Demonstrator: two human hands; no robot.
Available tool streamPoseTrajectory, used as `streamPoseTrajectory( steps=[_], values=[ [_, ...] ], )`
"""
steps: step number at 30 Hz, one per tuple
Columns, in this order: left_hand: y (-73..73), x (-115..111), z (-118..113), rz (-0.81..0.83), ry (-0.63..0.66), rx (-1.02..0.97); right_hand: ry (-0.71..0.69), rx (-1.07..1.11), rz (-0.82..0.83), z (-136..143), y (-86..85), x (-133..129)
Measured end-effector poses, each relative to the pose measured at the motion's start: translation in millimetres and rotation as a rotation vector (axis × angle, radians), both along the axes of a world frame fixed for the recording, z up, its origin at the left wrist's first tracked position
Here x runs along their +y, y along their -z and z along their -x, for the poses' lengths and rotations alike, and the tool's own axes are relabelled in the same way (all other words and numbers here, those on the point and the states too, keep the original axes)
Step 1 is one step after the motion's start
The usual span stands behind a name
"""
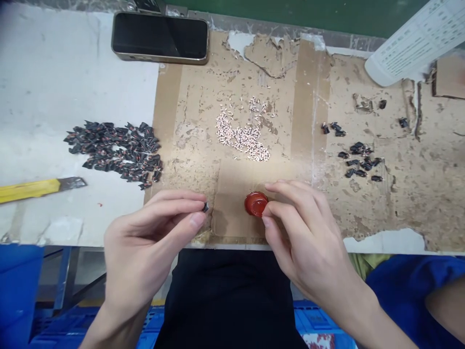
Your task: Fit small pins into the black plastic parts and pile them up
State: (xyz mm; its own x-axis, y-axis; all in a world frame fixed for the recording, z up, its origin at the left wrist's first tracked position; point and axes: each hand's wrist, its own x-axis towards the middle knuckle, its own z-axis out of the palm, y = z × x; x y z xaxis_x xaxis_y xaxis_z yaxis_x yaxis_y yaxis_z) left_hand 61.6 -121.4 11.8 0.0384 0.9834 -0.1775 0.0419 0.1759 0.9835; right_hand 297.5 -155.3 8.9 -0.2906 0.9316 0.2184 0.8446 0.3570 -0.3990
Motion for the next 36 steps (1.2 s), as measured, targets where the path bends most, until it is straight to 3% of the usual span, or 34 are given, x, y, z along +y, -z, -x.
streamPoseTrajectory(
  steps=[4, 7, 10, 13, 19, 28, 36],
  values=[
    [-3.9, -1.8, -9.8, 0.057, 0.042, -0.1, 0.163, 0.308, 0.165, 3.8, -10.6, -5.5],
    [-1.3, -4.1, -23.3, 0.259, 0.064, -0.399, 0.277, 0.606, 0.273, 12.6, -23.5, -10.1],
    [3.7, -6.5, -33.8, 0.44, 0.088, -0.705, 0.306, 0.79, 0.332, 21.2, -31.5, -11.4],
    [5.3, -7.9, -37.8, 0.51, 0.092, -0.823, 0.308, 0.861, 0.378, 24.3, -31.6, -10.3],
    [0.2, -8.2, -39.4, 0.534, 0.068, -0.818, 0.317, 0.982, 0.427, 24.5, -28.2, -7.2],
    [-3.7, -15.7, -45.2, 0.272, 0.006, -0.66, 0.355, 1.036, 0.484, 27.2, -30.8, -11.9],
    [-8.0, -15.9, -49.3, 0.209, -0.065, -0.593, 0.329, 1.03, 0.449, 30.4, -29.1, -10.5]
  ],
)
